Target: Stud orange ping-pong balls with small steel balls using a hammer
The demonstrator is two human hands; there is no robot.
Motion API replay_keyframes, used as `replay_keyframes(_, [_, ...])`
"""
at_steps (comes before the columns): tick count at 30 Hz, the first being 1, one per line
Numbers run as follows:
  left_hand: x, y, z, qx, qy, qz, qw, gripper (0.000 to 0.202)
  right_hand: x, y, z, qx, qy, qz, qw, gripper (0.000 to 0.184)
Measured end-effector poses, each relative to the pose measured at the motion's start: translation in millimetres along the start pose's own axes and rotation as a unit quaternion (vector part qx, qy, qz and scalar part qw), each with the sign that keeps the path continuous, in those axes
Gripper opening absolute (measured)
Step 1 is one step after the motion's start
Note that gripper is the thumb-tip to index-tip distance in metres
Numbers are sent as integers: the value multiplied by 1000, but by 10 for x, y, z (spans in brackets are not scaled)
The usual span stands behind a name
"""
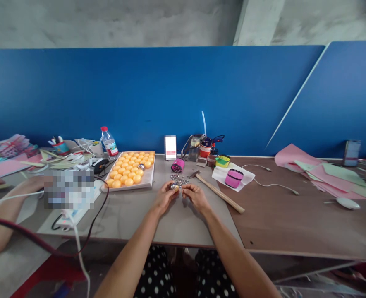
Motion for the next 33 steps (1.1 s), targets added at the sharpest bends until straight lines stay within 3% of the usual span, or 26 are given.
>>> replay_keyframes(9, [-14,-63,-17,4,-22,-23,999,41,52,91,1,26,27,70,997,19])
replay_keyframes(15, [-27,-45,-12,16,-40,-112,993,43,41,58,14,16,49,117,992,16])
replay_keyframes(27, [-11,-12,10,15,-27,-108,994,45,50,89,16,21,45,107,993,17])
replay_keyframes(33, [-2,-27,14,13,-31,-91,995,46,41,71,33,26,44,51,997,22])
Point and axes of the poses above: each hand's wrist, its own z-axis away from the middle knuckle, its own x-axis out of the palm, y = z × x, the point moved 8 cm from there along -z, towards the middle knuckle, and after that the axes turned 9 degrees about -y, right-handed, at the moved point
